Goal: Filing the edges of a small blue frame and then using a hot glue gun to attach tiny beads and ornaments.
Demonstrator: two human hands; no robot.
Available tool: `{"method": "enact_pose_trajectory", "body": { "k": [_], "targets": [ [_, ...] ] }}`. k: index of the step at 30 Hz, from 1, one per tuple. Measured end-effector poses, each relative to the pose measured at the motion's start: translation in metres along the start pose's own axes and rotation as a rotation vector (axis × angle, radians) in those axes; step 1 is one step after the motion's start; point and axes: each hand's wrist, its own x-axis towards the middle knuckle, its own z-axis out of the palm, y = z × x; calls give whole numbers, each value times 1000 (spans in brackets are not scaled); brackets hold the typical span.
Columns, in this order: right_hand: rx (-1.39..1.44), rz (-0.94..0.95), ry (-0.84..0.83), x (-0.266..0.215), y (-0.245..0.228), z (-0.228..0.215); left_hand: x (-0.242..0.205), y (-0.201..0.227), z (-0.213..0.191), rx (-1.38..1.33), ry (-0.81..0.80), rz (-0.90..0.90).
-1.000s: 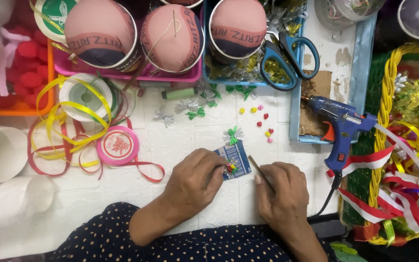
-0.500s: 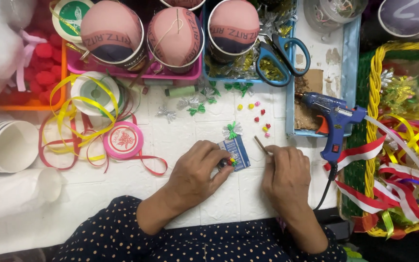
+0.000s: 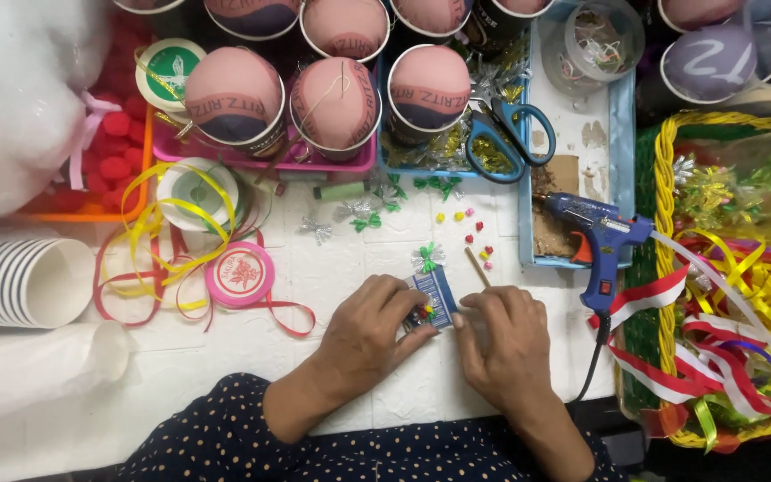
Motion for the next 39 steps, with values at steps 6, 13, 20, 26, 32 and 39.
{"method": "enact_pose_trajectory", "body": {
  "k": [6, 13, 20, 26, 32, 39],
  "targets": [
    [-26, -48, -33, -13, -1, 9, 0, -2, -1, 78, -20, -1],
    [42, -64, -23, 16, -19, 20, 6, -13, -21, 170, -13, 0],
    [33, -117, -97, 58, -40, 12, 22, -28, -51, 262, -77, -65],
    [5, -176, -35, 100, -44, -6, 43, -31, -72, 165, -186, -142],
    [268, -142, 79, 126, -46, 8, 42, -39, -58, 85, -159, -157],
    [442, -124, -1, 128, -36, 29, 33, -36, -57, 24, -113, -181]
  ]
}}
